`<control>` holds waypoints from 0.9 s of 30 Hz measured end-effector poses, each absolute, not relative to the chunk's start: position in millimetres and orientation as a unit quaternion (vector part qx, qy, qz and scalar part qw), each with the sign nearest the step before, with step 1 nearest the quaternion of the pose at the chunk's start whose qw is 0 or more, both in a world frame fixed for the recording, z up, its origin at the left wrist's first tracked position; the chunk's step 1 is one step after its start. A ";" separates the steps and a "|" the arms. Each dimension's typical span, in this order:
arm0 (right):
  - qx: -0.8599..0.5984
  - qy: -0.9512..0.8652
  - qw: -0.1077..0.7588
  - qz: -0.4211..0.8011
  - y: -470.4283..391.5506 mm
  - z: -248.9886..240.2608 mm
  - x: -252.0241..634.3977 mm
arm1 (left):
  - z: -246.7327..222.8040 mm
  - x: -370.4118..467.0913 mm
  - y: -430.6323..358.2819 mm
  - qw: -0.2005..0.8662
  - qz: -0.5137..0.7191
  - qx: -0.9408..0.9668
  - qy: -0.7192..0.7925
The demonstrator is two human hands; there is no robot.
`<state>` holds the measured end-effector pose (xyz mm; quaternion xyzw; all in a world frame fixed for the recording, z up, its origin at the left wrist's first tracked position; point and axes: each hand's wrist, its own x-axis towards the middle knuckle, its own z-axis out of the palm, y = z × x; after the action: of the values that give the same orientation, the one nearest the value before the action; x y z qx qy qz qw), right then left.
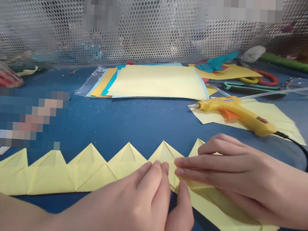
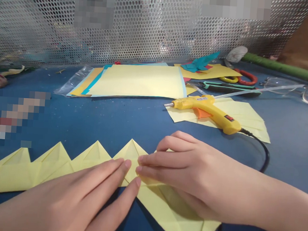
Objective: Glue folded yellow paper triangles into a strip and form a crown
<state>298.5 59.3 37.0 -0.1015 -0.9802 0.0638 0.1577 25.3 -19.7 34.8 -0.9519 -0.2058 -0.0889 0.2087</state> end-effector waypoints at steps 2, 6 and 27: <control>-0.106 -0.977 0.166 0.077 58.6 32.5 302.7 | 35.9 24.4 -20.8 0.155 -0.097 -0.952 -0.246; -0.101 -0.977 0.164 0.097 57.0 26.0 309.0 | 44.3 28.2 -13.7 0.045 -0.102 -0.956 -0.271; -0.122 -0.974 0.149 0.124 55.1 33.1 306.3 | 47.1 25.2 -2.3 0.112 -0.063 -0.968 -0.217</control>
<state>306.3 55.1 33.1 -0.1217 -0.9735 0.1237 0.1489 25.2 -2.3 47.1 -0.9677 -0.2167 -0.0632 0.1120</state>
